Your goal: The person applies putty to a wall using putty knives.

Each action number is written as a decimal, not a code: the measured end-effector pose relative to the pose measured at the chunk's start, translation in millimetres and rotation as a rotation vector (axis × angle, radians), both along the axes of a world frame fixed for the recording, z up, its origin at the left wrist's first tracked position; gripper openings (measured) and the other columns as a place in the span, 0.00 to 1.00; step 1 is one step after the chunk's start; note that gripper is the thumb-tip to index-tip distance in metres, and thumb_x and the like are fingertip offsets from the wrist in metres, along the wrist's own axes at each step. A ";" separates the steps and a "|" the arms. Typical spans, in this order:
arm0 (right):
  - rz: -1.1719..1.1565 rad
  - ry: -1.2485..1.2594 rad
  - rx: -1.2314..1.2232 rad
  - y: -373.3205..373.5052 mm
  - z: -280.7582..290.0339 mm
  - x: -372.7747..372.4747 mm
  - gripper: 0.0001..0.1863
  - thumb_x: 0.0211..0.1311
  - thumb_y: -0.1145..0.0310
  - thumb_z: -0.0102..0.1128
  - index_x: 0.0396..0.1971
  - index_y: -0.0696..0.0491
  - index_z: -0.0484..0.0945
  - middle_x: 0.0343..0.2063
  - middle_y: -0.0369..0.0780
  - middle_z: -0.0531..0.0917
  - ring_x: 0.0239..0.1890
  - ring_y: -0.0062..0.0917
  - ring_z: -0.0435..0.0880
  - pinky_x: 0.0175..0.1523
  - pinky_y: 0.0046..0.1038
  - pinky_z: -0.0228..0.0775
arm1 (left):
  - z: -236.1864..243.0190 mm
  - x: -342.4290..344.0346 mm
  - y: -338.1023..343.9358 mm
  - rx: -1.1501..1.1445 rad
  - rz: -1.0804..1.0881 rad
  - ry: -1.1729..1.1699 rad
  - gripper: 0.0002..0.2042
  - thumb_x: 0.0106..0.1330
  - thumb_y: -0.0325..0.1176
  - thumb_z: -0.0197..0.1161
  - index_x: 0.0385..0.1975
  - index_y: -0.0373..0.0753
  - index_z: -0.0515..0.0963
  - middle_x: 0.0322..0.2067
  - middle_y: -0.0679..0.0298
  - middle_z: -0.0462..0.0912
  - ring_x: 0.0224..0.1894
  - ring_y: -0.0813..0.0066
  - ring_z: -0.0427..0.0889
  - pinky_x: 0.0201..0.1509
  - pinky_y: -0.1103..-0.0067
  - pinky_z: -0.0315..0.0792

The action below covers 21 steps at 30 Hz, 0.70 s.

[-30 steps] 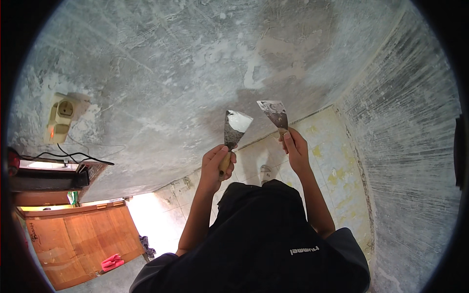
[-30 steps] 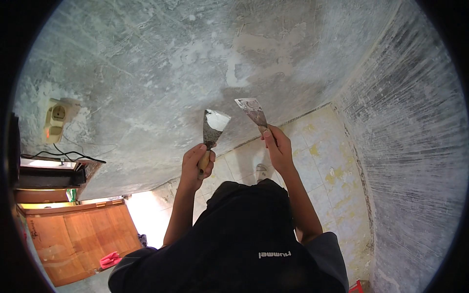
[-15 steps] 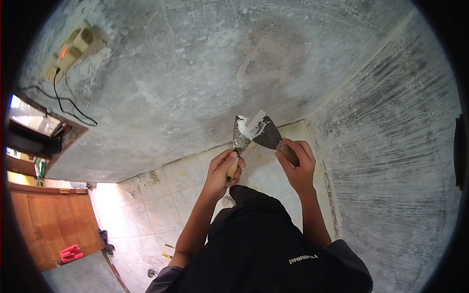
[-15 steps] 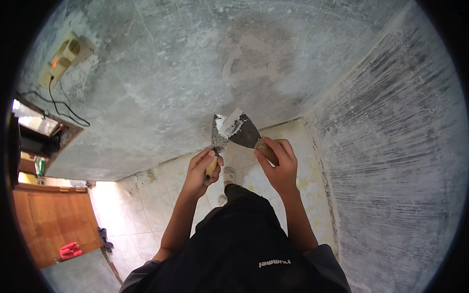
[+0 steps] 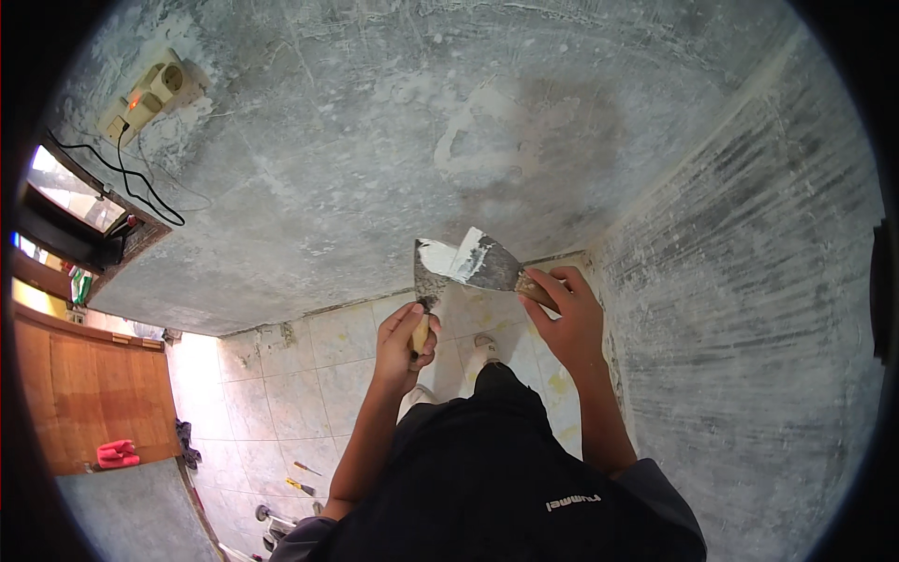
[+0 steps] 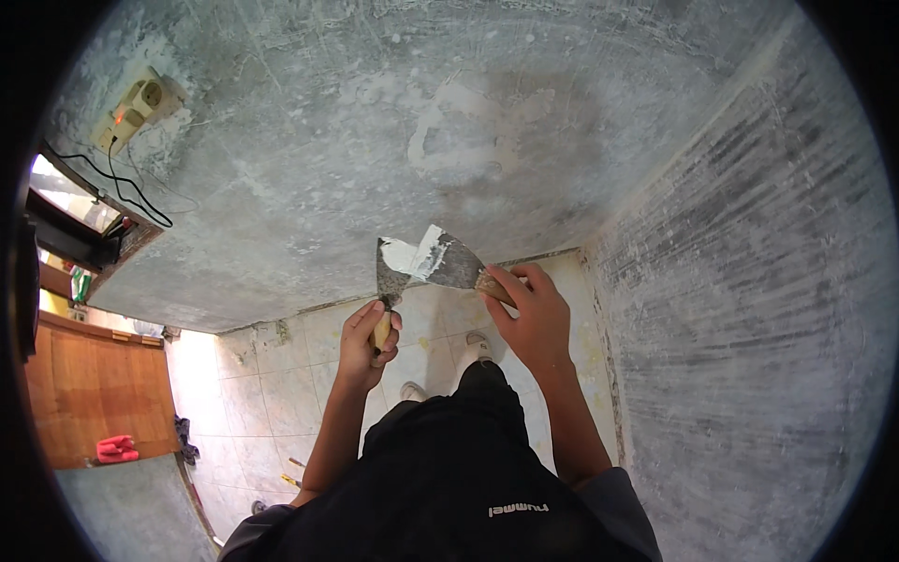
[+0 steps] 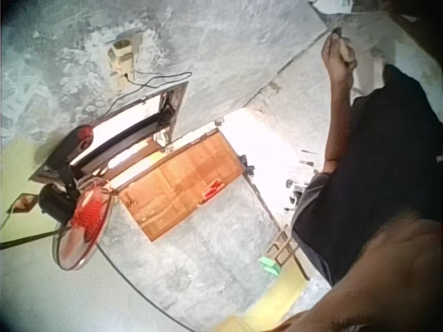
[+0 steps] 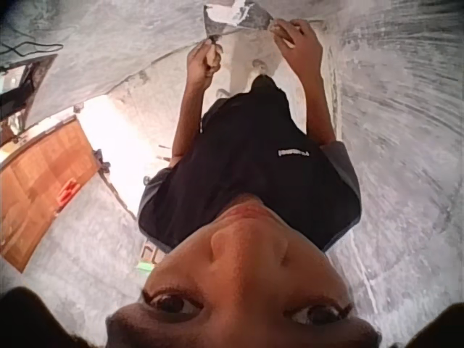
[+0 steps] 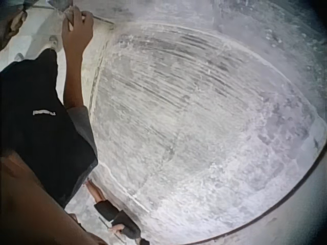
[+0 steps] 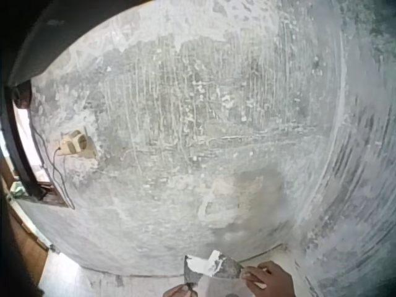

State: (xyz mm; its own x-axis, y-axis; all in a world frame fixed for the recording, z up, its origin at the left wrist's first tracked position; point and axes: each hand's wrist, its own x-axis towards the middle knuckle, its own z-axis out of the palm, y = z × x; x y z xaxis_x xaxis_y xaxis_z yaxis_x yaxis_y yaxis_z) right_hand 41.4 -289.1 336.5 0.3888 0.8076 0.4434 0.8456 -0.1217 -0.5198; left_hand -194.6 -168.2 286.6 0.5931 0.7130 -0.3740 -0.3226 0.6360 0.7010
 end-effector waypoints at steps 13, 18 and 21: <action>0.165 0.315 -0.044 137.2 -3.3 173.0 0.21 0.59 0.63 0.77 0.49 0.53 0.81 0.34 0.40 0.88 0.34 0.26 0.87 0.42 0.28 0.78 | -23.3 88.7 -3.2 0.017 0.344 -0.038 0.15 0.80 0.39 0.52 0.53 0.33 0.74 0.29 0.65 0.79 0.20 0.85 0.70 0.15 0.88 0.59; 0.294 0.240 0.178 201.9 -22.6 199.3 0.20 0.63 0.61 0.76 0.49 0.54 0.80 0.34 0.40 0.89 0.33 0.24 0.87 0.40 0.24 0.77 | -32.7 99.7 -13.1 0.015 0.464 0.036 0.18 0.80 0.39 0.51 0.55 0.29 0.74 0.29 0.64 0.79 0.18 0.86 0.69 0.14 0.88 0.58; 0.364 0.197 0.299 221.6 -27.4 202.8 0.19 0.66 0.63 0.73 0.50 0.55 0.79 0.34 0.40 0.89 0.32 0.23 0.87 0.39 0.23 0.77 | -33.2 103.4 -18.2 0.000 0.517 0.064 0.18 0.81 0.40 0.51 0.55 0.30 0.74 0.29 0.64 0.78 0.19 0.85 0.69 0.14 0.88 0.59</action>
